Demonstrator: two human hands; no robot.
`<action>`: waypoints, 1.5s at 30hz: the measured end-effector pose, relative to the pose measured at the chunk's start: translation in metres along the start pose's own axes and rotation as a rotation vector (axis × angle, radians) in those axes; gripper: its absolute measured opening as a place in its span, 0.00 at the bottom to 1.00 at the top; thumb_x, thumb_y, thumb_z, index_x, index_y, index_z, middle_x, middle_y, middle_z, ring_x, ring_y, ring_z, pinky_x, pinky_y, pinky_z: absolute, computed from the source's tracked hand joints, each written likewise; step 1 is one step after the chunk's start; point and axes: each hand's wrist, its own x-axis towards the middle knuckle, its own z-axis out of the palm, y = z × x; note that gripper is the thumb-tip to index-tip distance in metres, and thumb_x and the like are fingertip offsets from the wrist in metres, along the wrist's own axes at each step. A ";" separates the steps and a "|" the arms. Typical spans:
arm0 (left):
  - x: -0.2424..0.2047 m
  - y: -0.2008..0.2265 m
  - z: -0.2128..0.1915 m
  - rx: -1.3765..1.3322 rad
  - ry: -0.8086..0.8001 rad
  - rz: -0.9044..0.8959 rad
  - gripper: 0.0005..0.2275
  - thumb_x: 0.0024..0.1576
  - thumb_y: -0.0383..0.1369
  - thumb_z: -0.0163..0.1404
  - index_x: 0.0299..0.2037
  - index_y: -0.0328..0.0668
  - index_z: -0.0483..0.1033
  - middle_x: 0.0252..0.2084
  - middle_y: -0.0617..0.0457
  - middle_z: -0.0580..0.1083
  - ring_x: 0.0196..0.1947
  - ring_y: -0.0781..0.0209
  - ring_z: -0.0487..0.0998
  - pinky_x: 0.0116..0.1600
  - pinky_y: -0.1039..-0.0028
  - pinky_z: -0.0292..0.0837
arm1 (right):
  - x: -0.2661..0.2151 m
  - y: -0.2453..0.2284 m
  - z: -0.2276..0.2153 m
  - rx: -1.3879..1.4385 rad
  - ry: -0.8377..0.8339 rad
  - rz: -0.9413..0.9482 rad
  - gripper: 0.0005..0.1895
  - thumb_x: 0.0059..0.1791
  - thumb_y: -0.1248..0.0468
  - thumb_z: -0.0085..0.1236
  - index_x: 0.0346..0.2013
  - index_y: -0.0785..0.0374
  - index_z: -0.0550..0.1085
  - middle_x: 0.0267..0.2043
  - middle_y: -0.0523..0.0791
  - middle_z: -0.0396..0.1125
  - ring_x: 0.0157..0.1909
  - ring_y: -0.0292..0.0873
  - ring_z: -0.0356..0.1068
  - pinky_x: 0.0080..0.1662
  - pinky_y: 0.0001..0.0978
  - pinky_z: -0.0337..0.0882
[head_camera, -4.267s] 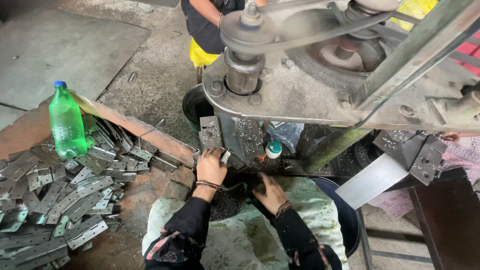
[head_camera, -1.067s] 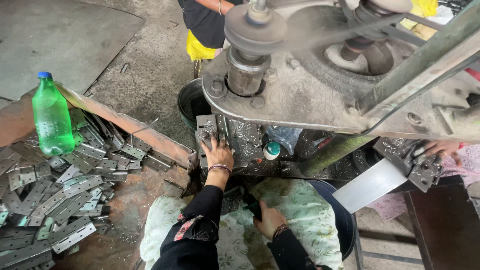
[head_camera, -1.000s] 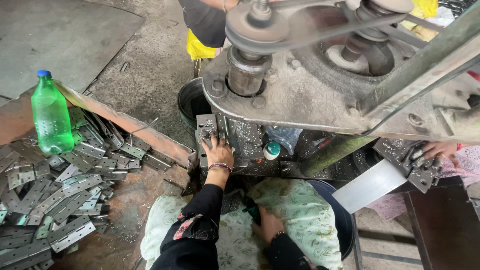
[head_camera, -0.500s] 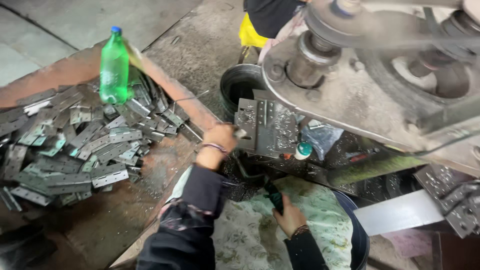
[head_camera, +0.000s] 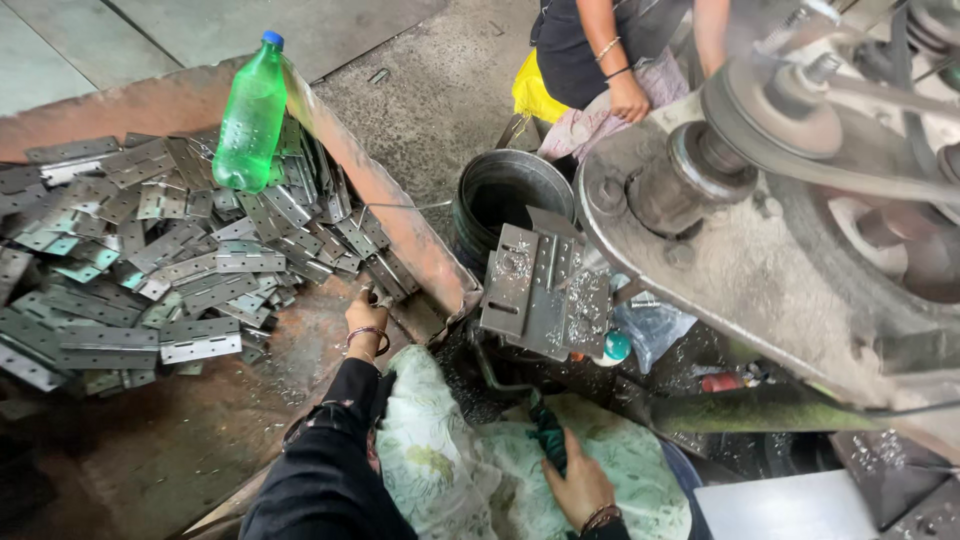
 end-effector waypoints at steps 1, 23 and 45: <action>0.004 0.003 0.011 0.001 0.016 -0.059 0.22 0.51 0.30 0.57 0.59 0.43 0.76 0.49 0.38 0.79 0.51 0.39 0.80 0.57 0.58 0.75 | 0.002 0.002 0.003 -0.015 0.026 -0.008 0.44 0.49 0.44 0.55 0.74 0.53 0.49 0.45 0.55 0.75 0.45 0.58 0.77 0.46 0.50 0.76; -0.041 0.039 -0.073 -0.483 -0.070 -0.171 0.31 0.49 0.17 0.56 0.67 0.41 0.69 0.42 0.45 0.78 0.39 0.57 0.80 0.42 0.67 0.78 | -0.008 0.000 0.003 0.090 0.105 -0.136 0.42 0.48 0.50 0.57 0.72 0.58 0.51 0.43 0.57 0.74 0.47 0.60 0.74 0.49 0.52 0.73; -0.188 0.246 0.003 0.586 -0.426 0.839 0.17 0.61 0.31 0.48 0.61 0.41 0.71 0.64 0.45 0.66 0.65 0.44 0.65 0.61 0.54 0.70 | -0.027 -0.011 -0.006 0.142 0.098 -0.123 0.41 0.49 0.51 0.58 0.71 0.61 0.53 0.48 0.60 0.72 0.50 0.61 0.74 0.51 0.52 0.74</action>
